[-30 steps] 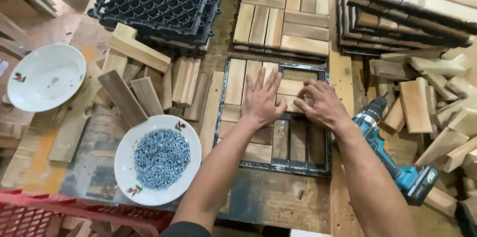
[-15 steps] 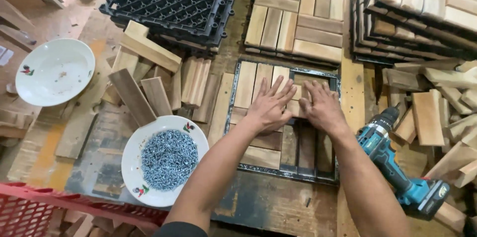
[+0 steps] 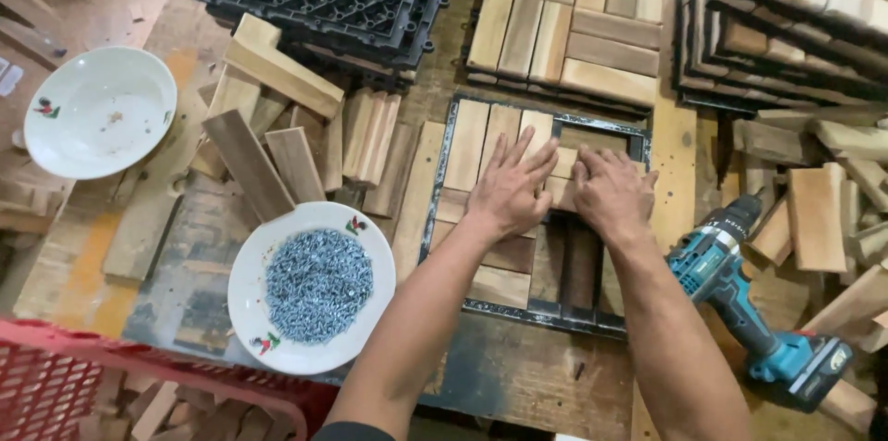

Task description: Assembling modular wooden floor tiles by fastening wood slats to a plastic grid base using a power drill and manually placing additional slats.

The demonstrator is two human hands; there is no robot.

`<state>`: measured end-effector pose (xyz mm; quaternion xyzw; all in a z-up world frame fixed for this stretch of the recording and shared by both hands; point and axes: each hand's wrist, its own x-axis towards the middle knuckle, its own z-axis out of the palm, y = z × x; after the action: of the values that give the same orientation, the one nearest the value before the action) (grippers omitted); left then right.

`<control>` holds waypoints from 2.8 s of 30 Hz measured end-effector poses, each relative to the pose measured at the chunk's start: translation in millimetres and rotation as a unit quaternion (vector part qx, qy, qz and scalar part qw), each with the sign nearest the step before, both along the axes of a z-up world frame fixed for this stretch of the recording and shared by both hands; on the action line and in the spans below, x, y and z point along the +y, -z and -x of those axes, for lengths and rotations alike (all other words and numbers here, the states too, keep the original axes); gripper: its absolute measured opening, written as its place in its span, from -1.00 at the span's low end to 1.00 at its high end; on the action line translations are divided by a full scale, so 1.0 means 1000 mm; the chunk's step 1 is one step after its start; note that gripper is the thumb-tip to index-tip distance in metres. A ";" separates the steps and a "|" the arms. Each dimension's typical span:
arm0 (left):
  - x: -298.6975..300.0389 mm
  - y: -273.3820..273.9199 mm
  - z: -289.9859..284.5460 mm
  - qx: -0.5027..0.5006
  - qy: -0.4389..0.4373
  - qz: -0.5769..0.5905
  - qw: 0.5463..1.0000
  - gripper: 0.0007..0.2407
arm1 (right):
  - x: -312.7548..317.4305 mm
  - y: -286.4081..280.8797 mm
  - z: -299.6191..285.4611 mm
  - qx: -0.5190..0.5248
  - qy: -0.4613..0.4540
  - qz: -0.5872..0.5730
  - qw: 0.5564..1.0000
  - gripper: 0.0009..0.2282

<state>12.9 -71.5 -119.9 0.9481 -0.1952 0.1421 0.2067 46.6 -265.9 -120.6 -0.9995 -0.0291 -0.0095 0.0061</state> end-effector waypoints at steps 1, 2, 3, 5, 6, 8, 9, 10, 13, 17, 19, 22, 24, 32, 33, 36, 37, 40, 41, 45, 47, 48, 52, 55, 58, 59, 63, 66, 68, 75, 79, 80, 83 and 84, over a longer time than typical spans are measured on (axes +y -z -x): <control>-0.002 -0.002 -0.003 -0.004 0.007 0.001 1.000 -0.44 | -0.005 0.005 -0.007 -0.004 0.007 0.001 1.000 -0.64; -0.001 -0.003 -0.001 0.023 0.007 -0.019 1.000 -0.44 | -0.007 0.012 -0.015 0.019 -0.026 0.033 0.999 -0.60; 0.001 -0.004 0.001 0.050 0.007 -0.038 0.998 -0.45 | -0.007 0.019 -0.021 0.041 -0.059 0.066 0.995 -0.55; -0.003 -0.004 0.007 0.063 0.001 -0.039 0.997 -0.45 | -0.002 -0.043 -0.023 0.034 -0.084 0.028 0.996 -0.54; -0.002 -0.008 -0.002 0.060 0.004 -0.046 0.997 -0.45 | 0.003 -0.077 -0.032 0.011 -0.098 -0.016 0.995 -0.50; 0.002 -0.012 0.002 0.070 0.009 -0.049 0.996 -0.45 | 0.023 -0.101 -0.018 -0.130 -0.066 -0.086 0.986 -0.51; 0.004 -0.014 0.004 0.083 0.010 -0.050 0.995 -0.44 | 0.032 -0.113 -0.011 -0.263 -0.033 -0.154 0.952 -0.47; 0.005 -0.016 0.001 0.085 0.003 -0.050 0.995 -0.44 | 0.036 -0.094 -0.010 -0.261 -0.040 -0.157 0.952 -0.47; -0.003 -0.014 0.003 0.108 0.012 -0.071 0.992 -0.43 | 0.028 -0.045 0.002 -0.026 0.042 -0.163 0.985 -0.27; 0.000 -0.005 0.007 0.095 -0.001 -0.019 0.995 -0.46 | 0.028 -0.018 0.013 -0.044 0.027 -0.124 0.991 -0.29; 0.009 -0.002 -0.012 0.073 -0.019 -0.005 0.997 -0.45 | 0.029 -0.017 0.016 -0.032 0.008 -0.139 0.990 -0.29; 0.051 0.009 -0.022 0.025 -0.083 0.097 0.991 -0.58 | 0.025 -0.008 0.042 -0.057 0.005 -0.113 0.992 -0.27; 0.108 0.000 -0.029 -0.145 -0.367 -0.046 0.918 -0.62 | 0.027 -0.003 0.044 -0.127 -0.019 -0.085 0.988 -0.33; 0.184 0.055 -0.049 -0.134 -0.369 -0.176 0.903 -0.87 | 0.021 -0.005 0.038 -0.067 0.004 -0.125 0.990 -0.29; 0.181 0.063 -0.055 -0.192 -0.374 -0.171 0.891 -0.88 | 0.020 -0.002 0.037 -0.071 0.008 -0.129 0.989 -0.30; 0.178 -0.014 -0.014 -0.123 -0.346 -0.081 0.927 -0.62 | 0.019 -0.001 0.035 -0.080 0.001 -0.137 0.987 -0.30; 0.166 -0.052 0.000 -0.126 -0.336 -0.081 0.930 -0.62 | 0.022 -0.015 0.033 -0.083 0.012 -0.138 0.987 -0.30; 0.123 -0.117 0.045 0.175 -0.307 0.277 0.893 -0.62 | 0.033 -0.063 0.056 0.031 0.024 -0.206 0.978 -0.23; 0.110 -0.114 0.051 0.249 -0.249 0.378 0.856 -0.69 | 0.046 -0.086 0.074 0.051 -0.041 -0.327 0.943 -0.29; 0.027 -0.107 0.044 0.391 -0.122 0.641 0.649 -0.60 | 0.074 -0.126 0.105 0.145 -0.062 -0.491 0.857 -0.18; 0.012 -0.084 0.041 0.393 -0.156 0.582 0.695 -0.50 | 0.069 -0.123 0.100 0.124 -0.022 -0.452 0.883 -0.44; 0.008 -0.077 0.030 0.376 -0.184 0.519 0.745 -0.37 | 0.070 -0.124 0.088 0.089 0.004 -0.414 0.906 -0.67; -0.012 -0.073 0.035 0.314 -0.245 0.538 0.743 -0.30 | 0.024 -0.140 0.053 0.087 -0.007 -0.527 0.845 -0.59; -0.020 -0.048 0.036 0.183 -0.228 0.588 0.754 -0.43 | 0.002 -0.128 0.030 0.008 -0.044 -0.444 0.895 -0.64; -0.021 -0.035 0.027 0.136 -0.237 0.572 0.774 -0.54 | 0.028 -0.132 0.034 0.218 0.018 -0.269 0.938 -0.43; -0.023 -0.034 0.027 0.119 -0.236 0.579 0.771 -0.54 | 0.026 -0.109 0.032 0.139 -0.037 -0.219 0.965 -0.43; -0.023 -0.037 0.029 0.105 -0.250 0.577 0.770 -0.55 | 0.019 -0.076 0.027 0.067 -0.105 -0.148 0.981 -0.47; -0.025 -0.027 0.027 0.116 -0.236 0.575 0.775 -0.54 | -0.004 -0.048 -0.008 0.019 -0.122 -0.043 0.991 -0.61; -0.025 -0.033 0.027 0.124 -0.232 0.568 0.780 -0.54 | -0.019 -0.054 -0.027 -0.042 -0.135 -0.066 0.988 -0.67; -0.021 -0.044 0.031 0.142 -0.218 0.555 0.790 -0.64 | -0.021 -0.025 -0.032 -0.015 -0.053 -0.104 0.993 -0.62; -0.017 -0.039 0.027 0.137 -0.207 0.555 0.794 -0.65 | -0.001 -0.052 -0.022 -0.010 -0.028 -0.111 0.993 -0.56; -0.016 -0.038 0.028 0.137 -0.211 0.557 0.792 -0.65 | -0.001 -0.042 -0.025 -0.058 -0.005 -0.064 0.996 -0.64; -0.016 -0.037 0.030 0.139 -0.214 0.556 0.791 -0.65 | -0.002 -0.008 -0.035 -0.107 0.023 -0.047 0.993 -0.71; -0.016 -0.038 0.028 0.131 -0.218 0.555 0.792 -0.64 | -0.001 0.003 -0.041 -0.111 0.019 -0.080 0.990 -0.70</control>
<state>-15.5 -87.1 -82.2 0.6970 0.1583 0.1422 0.6847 88.1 -266.5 -123.2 -0.9889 -0.0094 -0.1230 0.0825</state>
